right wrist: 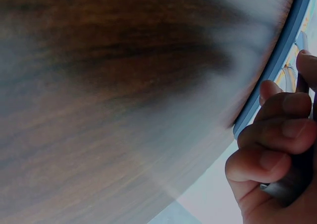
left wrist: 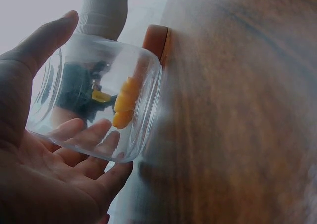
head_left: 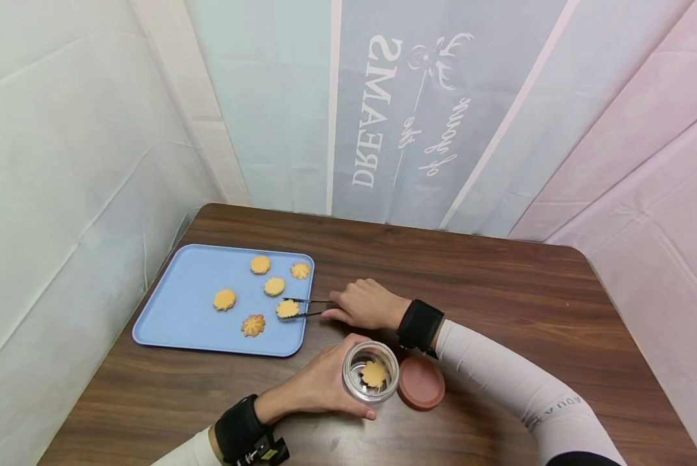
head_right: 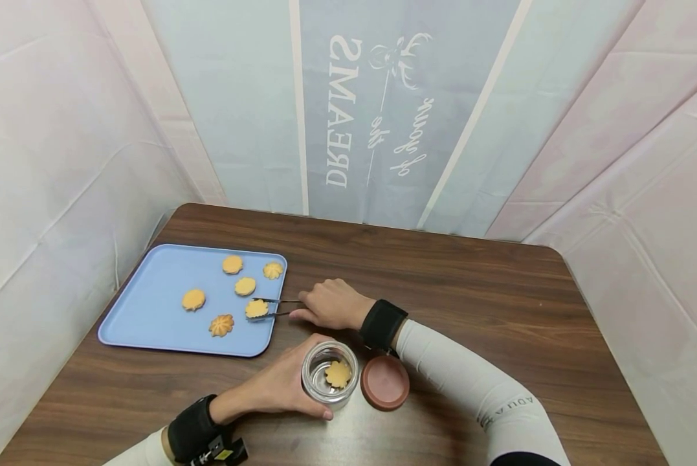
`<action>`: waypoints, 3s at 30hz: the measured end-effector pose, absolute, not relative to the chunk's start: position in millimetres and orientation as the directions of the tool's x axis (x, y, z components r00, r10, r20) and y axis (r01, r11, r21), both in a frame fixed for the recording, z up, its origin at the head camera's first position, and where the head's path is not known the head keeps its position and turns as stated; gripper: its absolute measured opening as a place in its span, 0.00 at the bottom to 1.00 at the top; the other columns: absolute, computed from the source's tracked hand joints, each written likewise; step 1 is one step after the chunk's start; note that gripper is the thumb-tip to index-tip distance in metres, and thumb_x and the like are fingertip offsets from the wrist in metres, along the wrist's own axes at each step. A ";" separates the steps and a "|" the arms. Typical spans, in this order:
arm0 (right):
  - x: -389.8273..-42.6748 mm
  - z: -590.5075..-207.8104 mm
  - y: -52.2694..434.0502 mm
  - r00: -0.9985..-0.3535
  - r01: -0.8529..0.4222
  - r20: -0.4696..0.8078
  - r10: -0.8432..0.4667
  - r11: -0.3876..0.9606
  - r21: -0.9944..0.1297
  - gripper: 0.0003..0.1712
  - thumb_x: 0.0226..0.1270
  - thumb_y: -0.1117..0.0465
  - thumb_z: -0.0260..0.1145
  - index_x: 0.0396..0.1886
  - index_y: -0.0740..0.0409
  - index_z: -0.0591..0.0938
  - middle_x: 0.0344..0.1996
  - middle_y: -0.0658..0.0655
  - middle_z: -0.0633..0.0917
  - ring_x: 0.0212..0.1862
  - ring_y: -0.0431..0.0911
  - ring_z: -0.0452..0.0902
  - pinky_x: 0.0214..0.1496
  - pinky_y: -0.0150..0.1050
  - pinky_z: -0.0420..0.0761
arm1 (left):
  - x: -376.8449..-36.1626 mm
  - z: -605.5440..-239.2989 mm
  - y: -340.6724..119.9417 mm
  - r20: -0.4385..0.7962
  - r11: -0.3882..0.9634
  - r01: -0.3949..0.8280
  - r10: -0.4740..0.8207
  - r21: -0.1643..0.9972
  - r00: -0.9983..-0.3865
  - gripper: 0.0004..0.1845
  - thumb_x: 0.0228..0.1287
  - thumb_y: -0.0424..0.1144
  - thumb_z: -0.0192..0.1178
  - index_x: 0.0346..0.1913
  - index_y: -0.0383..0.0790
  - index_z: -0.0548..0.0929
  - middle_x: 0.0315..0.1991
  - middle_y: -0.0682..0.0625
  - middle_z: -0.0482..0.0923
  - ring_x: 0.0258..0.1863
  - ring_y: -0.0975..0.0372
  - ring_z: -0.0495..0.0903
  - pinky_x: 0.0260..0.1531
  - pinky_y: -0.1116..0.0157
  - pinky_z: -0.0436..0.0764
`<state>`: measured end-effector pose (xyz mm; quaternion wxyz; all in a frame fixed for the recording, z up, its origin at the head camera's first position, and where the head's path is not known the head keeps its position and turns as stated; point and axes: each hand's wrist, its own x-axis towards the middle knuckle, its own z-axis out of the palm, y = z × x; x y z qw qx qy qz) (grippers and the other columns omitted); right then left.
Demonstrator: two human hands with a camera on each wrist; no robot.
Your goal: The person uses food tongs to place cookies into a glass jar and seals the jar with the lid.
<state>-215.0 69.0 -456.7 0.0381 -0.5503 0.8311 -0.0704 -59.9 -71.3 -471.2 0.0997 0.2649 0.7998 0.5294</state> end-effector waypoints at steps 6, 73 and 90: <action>-213.9 -456.7 71.5 -0.397 -0.906 0.008 -0.918 0.391 -0.161 0.24 0.81 0.39 0.60 0.27 0.47 0.75 0.12 0.43 0.67 0.15 0.37 0.67 0.20 0.35 0.69 | -59.4 -471.5 -70.3 0.124 0.297 0.323 0.533 0.898 -0.837 0.49 0.45 0.50 0.87 0.69 0.51 0.70 0.62 0.55 0.81 0.61 0.63 0.80 0.66 0.61 0.77; -205.4 -409.0 121.7 -0.428 -0.903 0.092 -0.899 0.420 -0.093 0.23 0.82 0.41 0.60 0.27 0.48 0.73 0.13 0.42 0.64 0.14 0.36 0.62 0.19 0.33 0.57 | -59.5 -471.8 -70.8 0.156 0.294 0.351 0.526 0.889 -0.836 0.49 0.46 0.51 0.87 0.69 0.49 0.69 0.61 0.54 0.82 0.59 0.61 0.82 0.64 0.58 0.79; -196.2 -398.2 153.8 -0.439 -0.898 0.136 -0.888 0.428 -0.098 0.23 0.81 0.42 0.62 0.28 0.48 0.70 0.12 0.40 0.60 0.12 0.34 0.55 0.20 0.32 0.49 | -58.2 -472.8 -70.1 0.153 0.312 0.349 0.512 0.884 -0.845 0.50 0.44 0.50 0.88 0.70 0.47 0.70 0.60 0.52 0.83 0.59 0.59 0.82 0.64 0.56 0.79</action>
